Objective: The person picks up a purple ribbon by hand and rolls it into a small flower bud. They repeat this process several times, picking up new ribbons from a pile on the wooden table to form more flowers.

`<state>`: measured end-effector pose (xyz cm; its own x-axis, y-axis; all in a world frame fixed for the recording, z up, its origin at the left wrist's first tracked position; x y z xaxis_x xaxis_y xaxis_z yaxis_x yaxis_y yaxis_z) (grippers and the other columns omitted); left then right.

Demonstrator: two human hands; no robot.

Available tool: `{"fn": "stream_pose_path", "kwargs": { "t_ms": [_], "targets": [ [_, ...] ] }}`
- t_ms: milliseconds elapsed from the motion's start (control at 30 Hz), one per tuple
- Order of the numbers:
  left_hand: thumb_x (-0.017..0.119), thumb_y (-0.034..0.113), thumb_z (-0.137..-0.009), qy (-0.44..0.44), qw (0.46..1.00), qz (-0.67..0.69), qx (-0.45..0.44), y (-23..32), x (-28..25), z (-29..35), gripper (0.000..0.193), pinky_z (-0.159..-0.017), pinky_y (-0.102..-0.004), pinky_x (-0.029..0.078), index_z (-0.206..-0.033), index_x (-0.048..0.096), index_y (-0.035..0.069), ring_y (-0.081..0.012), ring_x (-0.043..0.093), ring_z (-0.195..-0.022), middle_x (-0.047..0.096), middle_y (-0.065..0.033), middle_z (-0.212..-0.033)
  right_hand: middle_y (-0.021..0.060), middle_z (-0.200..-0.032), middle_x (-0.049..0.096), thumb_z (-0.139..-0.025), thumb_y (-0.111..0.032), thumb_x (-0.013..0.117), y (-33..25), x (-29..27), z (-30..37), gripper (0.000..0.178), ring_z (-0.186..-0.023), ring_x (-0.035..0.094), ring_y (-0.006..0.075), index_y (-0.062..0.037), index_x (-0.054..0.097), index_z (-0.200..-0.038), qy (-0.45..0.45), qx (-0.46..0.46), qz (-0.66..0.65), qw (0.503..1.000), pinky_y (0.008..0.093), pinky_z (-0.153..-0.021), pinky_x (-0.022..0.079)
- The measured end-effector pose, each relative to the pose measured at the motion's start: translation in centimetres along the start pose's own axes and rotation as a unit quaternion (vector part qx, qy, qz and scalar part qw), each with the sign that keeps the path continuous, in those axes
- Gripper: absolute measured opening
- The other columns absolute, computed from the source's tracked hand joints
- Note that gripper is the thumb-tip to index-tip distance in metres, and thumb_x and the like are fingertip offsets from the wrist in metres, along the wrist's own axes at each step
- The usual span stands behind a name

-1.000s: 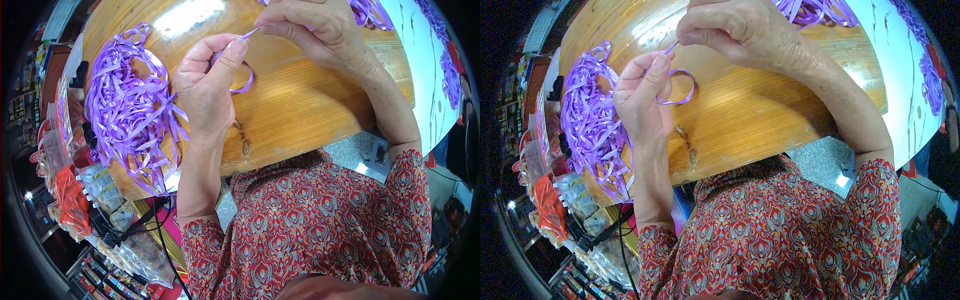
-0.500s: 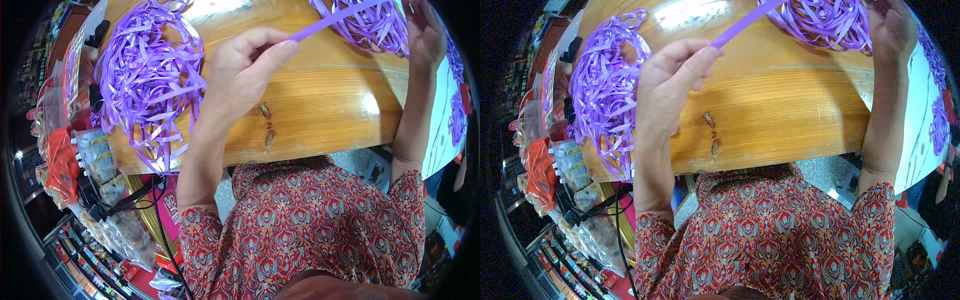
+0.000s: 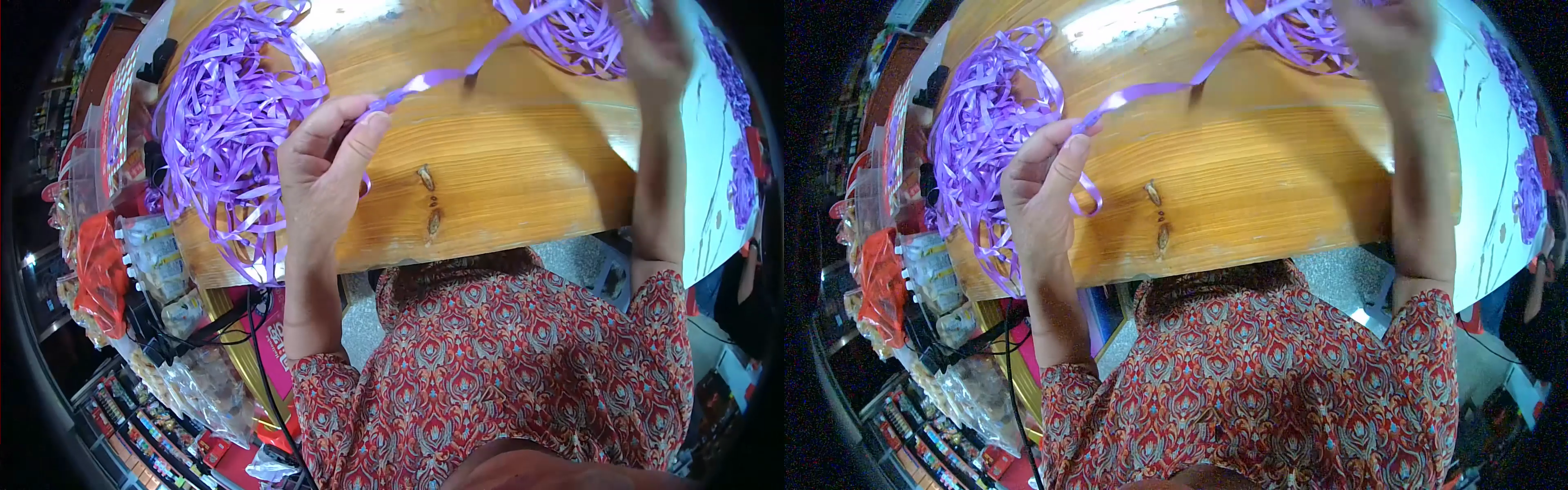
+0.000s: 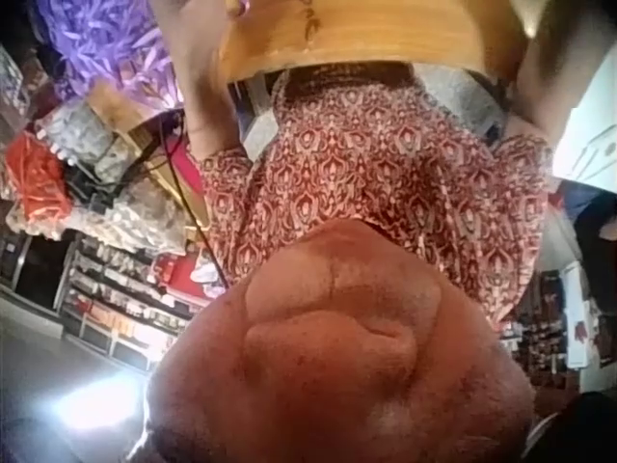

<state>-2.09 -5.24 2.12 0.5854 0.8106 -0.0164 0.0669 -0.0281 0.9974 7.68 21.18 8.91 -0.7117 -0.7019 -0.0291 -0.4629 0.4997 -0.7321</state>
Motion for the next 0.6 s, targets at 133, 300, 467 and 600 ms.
{"fn": "stream_pose_path", "kwargs": {
  "t_ms": [133, 300, 467, 600],
  "targets": [
    [0.063, 0.003, -0.082, 0.003, 1.0, -0.008, -0.021, -0.3, 0.0, 0.7, 0.017, -0.065, -0.0168, 0.039, -0.099, 0.064, 0.0, -0.0033, 0.051, -0.073, 0.061, 0.0023, -0.085, 0.0069, -0.095, 0.062, -0.07, -0.018, 0.07, -2.0, 8.3, 5.9, 0.042, -0.08, 0.059, 0.023, -0.0074, 0.061, -0.11, -0.296, -0.29, 0.175, 0.893, 0.0328, -0.071, 0.044],
    [0.063, 0.003, -0.082, -0.102, 0.994, 0.029, 0.0, 0.5, 2.0, 1.0, 0.015, -0.067, -0.0182, 0.039, -0.097, 0.064, -0.001, -0.0059, 0.051, -0.075, 0.059, 0.0015, -0.085, 0.0055, -0.083, 0.058, -0.067, -0.018, 0.066, -1.4, 8.1, 8.2, 0.038, -0.075, 0.056, 0.0211, -0.0047, 0.063, -0.103, -0.296, -0.319, 0.137, 0.89, 0.0346, -0.068, 0.042],
    [0.064, 0.001, -0.079, -0.09, 0.993, -0.075, 0.031, 1.2, 2.1, 1.2, 0.007, -0.057, -0.0219, 0.034, -0.086, 0.063, -0.002, -0.0075, 0.044, -0.064, 0.051, -0.0003, -0.071, 0.0056, -0.079, 0.056, -0.068, -0.012, 0.063, -2.4, 7.4, 8.2, 0.029, -0.07, 0.053, 0.0202, -0.0015, 0.063, -0.095, -0.302, -0.313, 0.118, 0.893, 0.0345, -0.064, 0.041],
    [0.063, -0.002, -0.076, -0.107, 0.984, -0.122, 0.067, 1.9, 0.4, 0.9, 0.006, -0.057, -0.0223, 0.033, -0.082, 0.062, -0.002, -0.0085, 0.044, -0.063, 0.051, -0.0009, -0.07, 0.0058, -0.079, 0.056, -0.067, -0.011, 0.064, -2.7, 5.8, 7.4, 0.027, -0.071, 0.054, 0.021, -0.0015, 0.062, -0.092, -0.287, -0.329, 0.149, 0.887, 0.0344, -0.064, 0.041]
  ]
}}
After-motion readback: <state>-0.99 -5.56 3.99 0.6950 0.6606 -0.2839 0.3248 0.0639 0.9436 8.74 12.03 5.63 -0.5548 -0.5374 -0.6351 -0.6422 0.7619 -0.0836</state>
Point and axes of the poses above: each hand's wrist, its own z-axis away from the middle knuckle, its own x-axis out of the palm, y = z × x, the point moved 4 cm from there along -z, towards the middle knuckle
